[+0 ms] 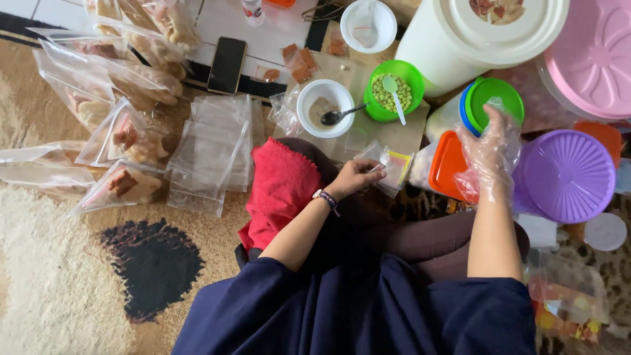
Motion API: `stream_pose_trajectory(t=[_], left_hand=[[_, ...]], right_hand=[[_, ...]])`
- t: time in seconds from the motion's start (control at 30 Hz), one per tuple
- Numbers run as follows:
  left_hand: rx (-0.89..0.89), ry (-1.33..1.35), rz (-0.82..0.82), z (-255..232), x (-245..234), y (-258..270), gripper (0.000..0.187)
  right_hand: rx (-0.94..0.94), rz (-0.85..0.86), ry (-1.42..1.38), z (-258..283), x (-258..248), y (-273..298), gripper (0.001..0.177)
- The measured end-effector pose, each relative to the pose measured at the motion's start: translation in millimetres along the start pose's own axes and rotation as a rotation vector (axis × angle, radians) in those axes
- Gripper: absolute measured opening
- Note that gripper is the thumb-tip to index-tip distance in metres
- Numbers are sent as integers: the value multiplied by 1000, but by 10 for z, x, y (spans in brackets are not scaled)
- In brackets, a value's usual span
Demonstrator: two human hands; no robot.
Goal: Packaging small snacks and peas into plastic zip-lock bags by hand and using a spoon.
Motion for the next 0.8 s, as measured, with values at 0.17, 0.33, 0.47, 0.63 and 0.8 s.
stream_pose_trajectory(t=[0.17, 0.33, 0.47, 0.63, 0.8], left_hand=[[-38, -18, 23, -354, 42, 74, 29], [-40, -64, 39, -352, 25, 59, 30], [-80, -63, 22, -393, 30, 90, 31], [-54, -57, 28, -355, 21, 99, 31], [-103, -20, 13, -375, 17, 100, 32]], right_hand=[[63, 250, 97, -196, 112, -94, 50], [45, 296, 152, -314, 101, -228, 54], [147, 435, 174, -375, 9, -287, 54], [204, 459, 146, -291, -204, -372, 61], [125, 415, 154, -392, -144, -411, 59]])
Point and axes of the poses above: each hand's wrist, its own y-axis away from the middle knuckle, its own x-axis out of the palm, z = x × y, the point moved 3 cm from there along -y, towards the middle knuckle, and after that the axes turned 12 degrees about x, right-handed, at the moved point
